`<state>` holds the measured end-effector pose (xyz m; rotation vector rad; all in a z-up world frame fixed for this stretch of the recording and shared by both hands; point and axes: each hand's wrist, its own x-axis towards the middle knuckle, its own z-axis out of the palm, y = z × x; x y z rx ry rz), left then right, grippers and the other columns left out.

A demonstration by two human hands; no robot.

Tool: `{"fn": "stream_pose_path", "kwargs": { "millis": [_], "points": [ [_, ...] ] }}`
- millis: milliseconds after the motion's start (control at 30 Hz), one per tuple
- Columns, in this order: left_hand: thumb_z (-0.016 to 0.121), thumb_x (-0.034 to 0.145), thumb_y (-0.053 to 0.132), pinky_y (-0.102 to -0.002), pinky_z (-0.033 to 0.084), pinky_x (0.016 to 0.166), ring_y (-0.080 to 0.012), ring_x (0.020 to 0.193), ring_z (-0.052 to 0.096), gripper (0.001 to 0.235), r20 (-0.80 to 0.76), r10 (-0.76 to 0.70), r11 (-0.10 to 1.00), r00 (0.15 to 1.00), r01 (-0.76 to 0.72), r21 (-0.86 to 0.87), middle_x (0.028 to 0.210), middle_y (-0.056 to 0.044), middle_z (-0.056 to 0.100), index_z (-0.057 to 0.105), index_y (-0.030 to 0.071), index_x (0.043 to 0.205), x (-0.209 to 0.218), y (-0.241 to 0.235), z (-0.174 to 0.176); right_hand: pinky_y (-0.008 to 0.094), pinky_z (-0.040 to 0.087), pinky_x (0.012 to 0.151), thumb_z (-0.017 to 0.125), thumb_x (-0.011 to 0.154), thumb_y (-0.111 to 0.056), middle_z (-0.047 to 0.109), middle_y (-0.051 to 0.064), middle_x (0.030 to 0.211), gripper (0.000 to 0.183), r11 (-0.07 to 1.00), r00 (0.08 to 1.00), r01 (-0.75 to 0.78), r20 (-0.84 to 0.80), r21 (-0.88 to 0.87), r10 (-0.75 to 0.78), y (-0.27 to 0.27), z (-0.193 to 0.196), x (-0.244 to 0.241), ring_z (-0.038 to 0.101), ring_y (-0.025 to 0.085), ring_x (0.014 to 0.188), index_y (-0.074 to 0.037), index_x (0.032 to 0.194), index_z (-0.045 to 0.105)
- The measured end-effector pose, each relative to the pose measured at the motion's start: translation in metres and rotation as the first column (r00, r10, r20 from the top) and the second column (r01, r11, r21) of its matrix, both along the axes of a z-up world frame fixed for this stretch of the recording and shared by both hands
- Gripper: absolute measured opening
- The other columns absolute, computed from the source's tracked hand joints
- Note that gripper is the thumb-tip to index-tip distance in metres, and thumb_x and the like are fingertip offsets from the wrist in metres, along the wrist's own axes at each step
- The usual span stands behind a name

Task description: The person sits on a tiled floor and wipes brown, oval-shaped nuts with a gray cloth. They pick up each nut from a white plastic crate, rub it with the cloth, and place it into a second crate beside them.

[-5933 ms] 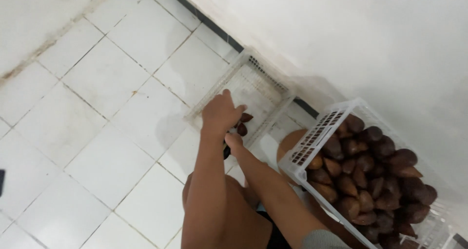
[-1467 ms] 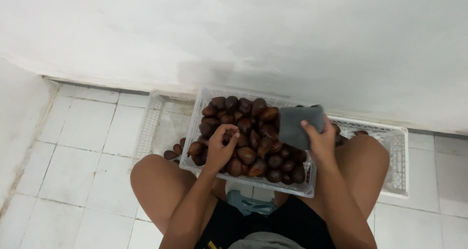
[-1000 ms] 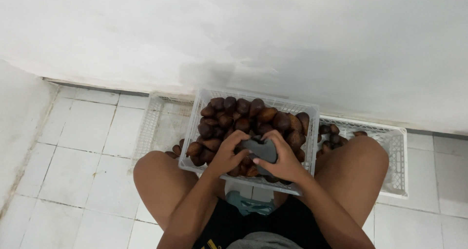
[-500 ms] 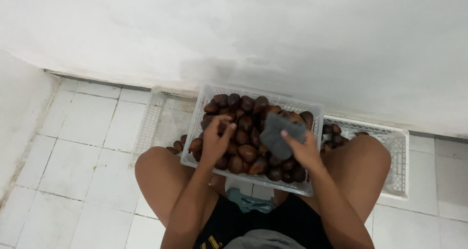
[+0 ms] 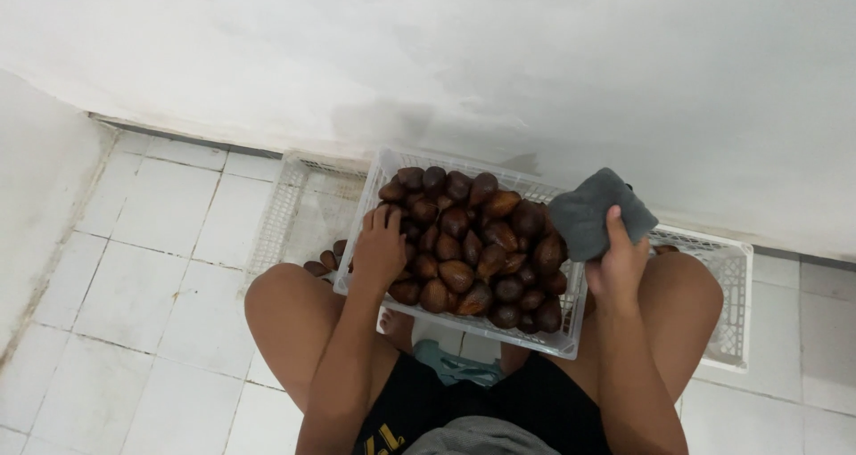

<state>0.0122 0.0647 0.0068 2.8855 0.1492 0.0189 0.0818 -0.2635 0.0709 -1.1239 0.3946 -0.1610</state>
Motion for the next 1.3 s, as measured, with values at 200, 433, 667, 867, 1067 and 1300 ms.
{"fn": "stream_pose_path", "kwargs": {
  "millis": [200,433,667,867,1067,1300],
  "points": [
    [0.073,0.091,0.018,-0.052,0.041,0.11,-0.0389,0.13,0.053,0.031,0.265,-0.063,0.995,0.962,0.041,0.087,0.128,-0.018,0.061,0.069,0.008,0.121,0.015,-0.007,-0.017,0.047,0.065,0.087,0.077,0.097,-0.028,0.073,0.014,0.107,0.032,0.998,1.0,-0.013,0.019,0.063,0.012,-0.006,-0.018,0.009,0.076,0.031,0.101,-0.008,0.122,0.068],
    [0.077,0.085,0.021,-0.049,0.042,0.106,-0.0323,0.109,0.058,0.01,0.407,-0.261,0.938,0.875,0.13,0.322,0.101,-0.011,0.059,0.07,0.014,0.083,0.07,-0.022,-0.082,0.05,0.062,0.091,0.074,0.1,-0.03,0.071,0.016,0.118,0.039,0.997,0.996,-0.064,0.06,0.046,0.061,-0.012,-0.032,0.014,0.073,0.033,0.11,-0.005,0.129,0.063],
    [0.074,0.084,0.01,-0.046,0.045,0.091,-0.0323,0.09,0.056,0.027,0.464,-0.193,0.929,0.864,0.009,0.37,0.089,-0.012,0.051,0.056,0.012,0.064,0.083,-0.041,-0.092,0.049,0.062,0.09,0.073,0.101,-0.03,0.07,0.015,0.12,0.044,0.999,0.998,-0.042,0.041,0.034,0.041,-0.03,-0.043,0.01,0.072,0.032,0.11,-0.004,0.134,0.06],
    [0.075,0.083,0.013,-0.043,0.045,0.089,-0.0289,0.091,0.053,0.02,0.36,-0.094,0.994,0.928,0.069,0.082,0.091,-0.004,0.042,0.059,0.016,0.072,0.081,-0.029,-0.079,0.048,0.063,0.09,0.075,0.1,-0.032,0.07,0.012,0.118,0.041,0.998,0.998,-0.046,0.035,0.045,0.044,-0.03,-0.028,0.006,0.073,0.03,0.108,-0.008,0.13,0.062],
    [0.073,0.091,0.019,-0.043,0.05,0.092,-0.0297,0.098,0.061,0.006,0.124,0.142,0.775,0.982,-0.032,-0.632,0.094,-0.006,0.054,0.068,0.017,0.088,0.073,-0.03,-0.017,0.048,0.062,0.087,0.076,0.099,-0.032,0.07,0.01,0.113,0.038,0.998,0.999,-0.043,0.028,0.048,0.041,-0.03,-0.018,-0.001,0.073,0.028,0.105,-0.008,0.125,0.063],
    [0.074,0.097,0.029,-0.042,0.052,0.093,-0.0274,0.101,0.067,0.012,0.118,0.123,0.681,0.985,0.003,-0.732,0.096,-0.007,0.069,0.075,0.017,0.098,0.058,-0.028,0.032,0.049,0.061,0.085,0.077,0.098,-0.032,0.071,0.011,0.109,0.035,0.997,0.999,-0.043,0.024,0.062,0.041,-0.031,-0.025,-0.002,0.073,0.029,0.103,-0.008,0.121,0.065]
  ]
}}
